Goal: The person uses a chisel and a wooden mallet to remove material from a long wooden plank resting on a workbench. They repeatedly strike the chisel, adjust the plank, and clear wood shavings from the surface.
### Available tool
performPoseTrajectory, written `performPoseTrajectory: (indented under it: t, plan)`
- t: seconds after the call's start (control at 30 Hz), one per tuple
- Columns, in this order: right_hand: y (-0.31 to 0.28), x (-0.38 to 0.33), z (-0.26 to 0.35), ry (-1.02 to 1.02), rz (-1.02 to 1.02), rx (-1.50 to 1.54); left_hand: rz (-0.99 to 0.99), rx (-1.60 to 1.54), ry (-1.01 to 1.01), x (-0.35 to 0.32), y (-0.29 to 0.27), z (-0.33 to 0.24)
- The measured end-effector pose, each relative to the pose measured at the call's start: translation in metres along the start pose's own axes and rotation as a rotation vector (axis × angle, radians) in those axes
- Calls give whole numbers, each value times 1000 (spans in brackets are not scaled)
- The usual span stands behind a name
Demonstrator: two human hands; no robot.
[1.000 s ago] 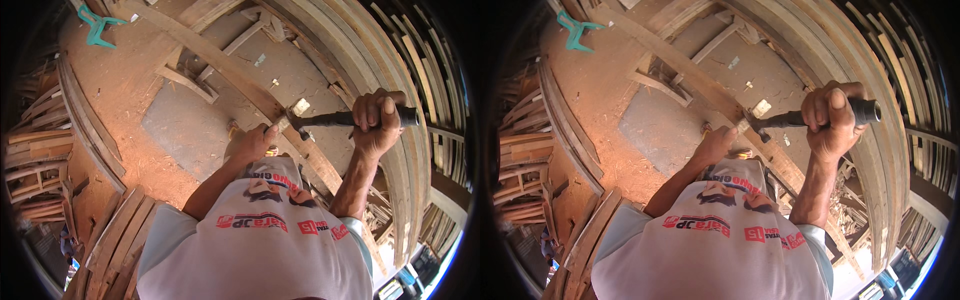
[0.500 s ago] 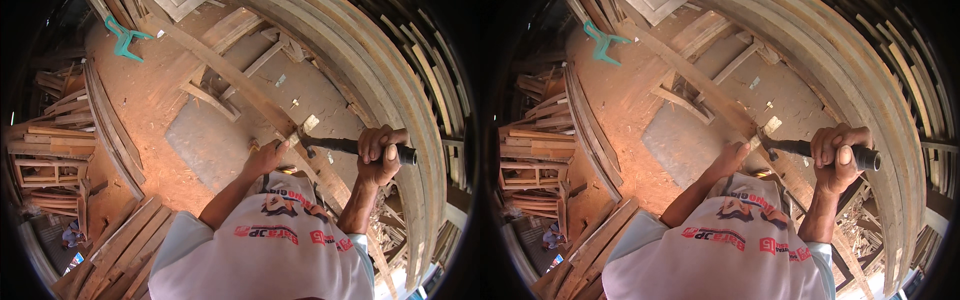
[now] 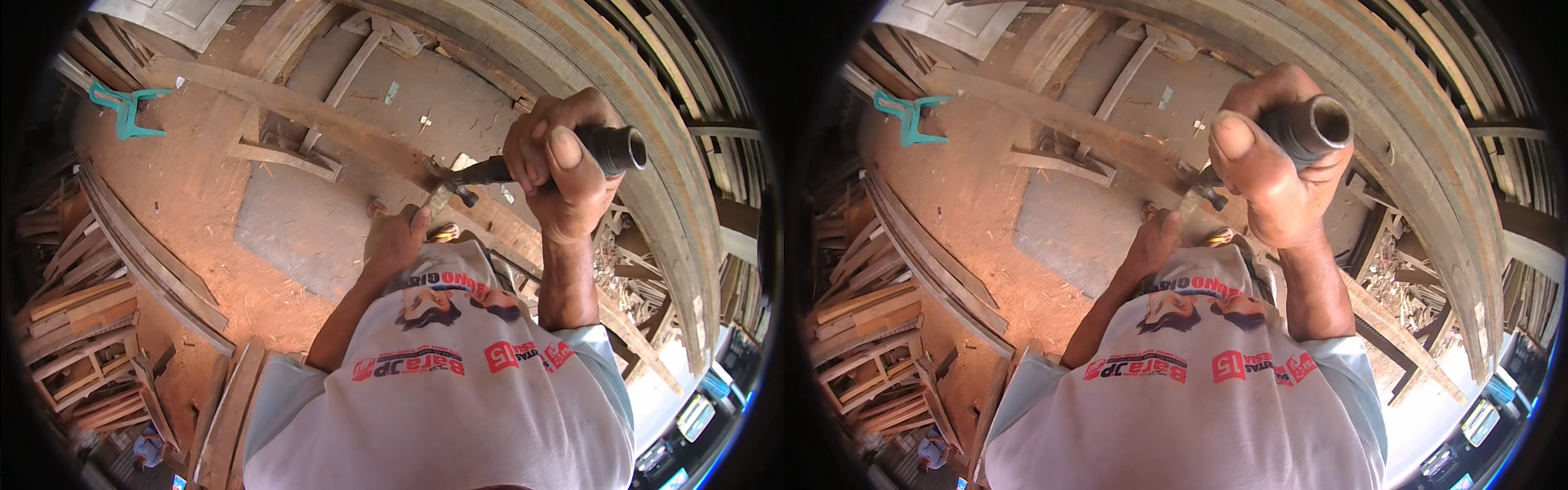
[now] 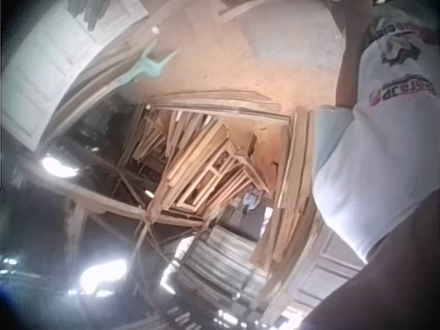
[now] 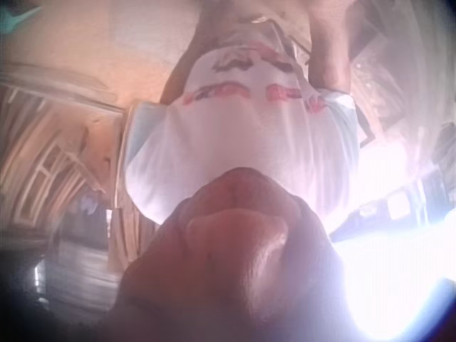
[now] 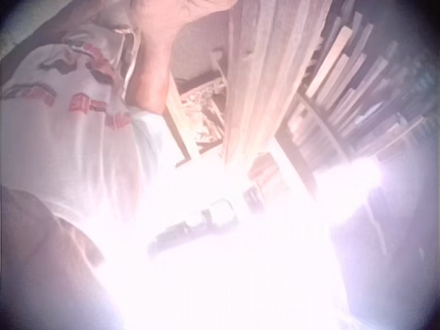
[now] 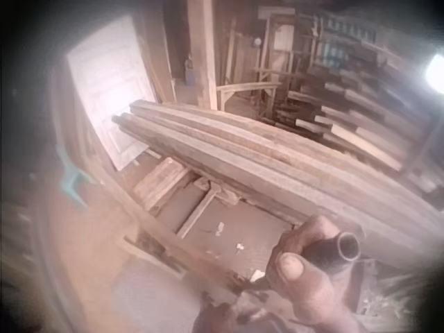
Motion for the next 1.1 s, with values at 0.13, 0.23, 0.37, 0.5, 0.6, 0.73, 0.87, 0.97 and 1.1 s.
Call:
performPoseTrajectory:
  t: [0.13, 0.23, 0.37, 0.5, 0.6, 0.73, 0.87, 0.97, 1.1]
  plan:
    - [35, 2, 2, -343, 283, -369, 154, -145, -119, -6, -4, -17]
    - [21, -24, 6, -245, 236, -145, 80, -61, -39, -8, -6, -13]
    - [28, -9, 3, -198, 239, -146, 133, 2, -72, -16, -18, -27]
    - [47, -10, 6, -214, 248, -298, 191, 1, -95, -12, -17, -26]
    - [-43, -43, 25, -156, 23, 192, 97, 27, -79, -8, -21, -17]
    - [-111, -75, 43, -228, -205, 140, 68, 37, -42, -6, -15, -17]
    - [-119, -103, 66, -304, -234, 134, 336, -181, -124, 11, -3, -6]
    - [-122, -120, 88, -355, -247, 155, 482, -400, -157, 6, 10, -25]
    - [-121, -142, 111, -407, -259, 126, 583, -412, -149, -2, 34, -72]
Point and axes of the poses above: each hand's wrist, its own x-axis towards the middle knuckle, its own y-axis out of the palm, z = x × y, the point moved 5 cm from there along x, towards the middle knuckle, and after that the axes turned 13 degrees about -y, right-handed, at the moved point
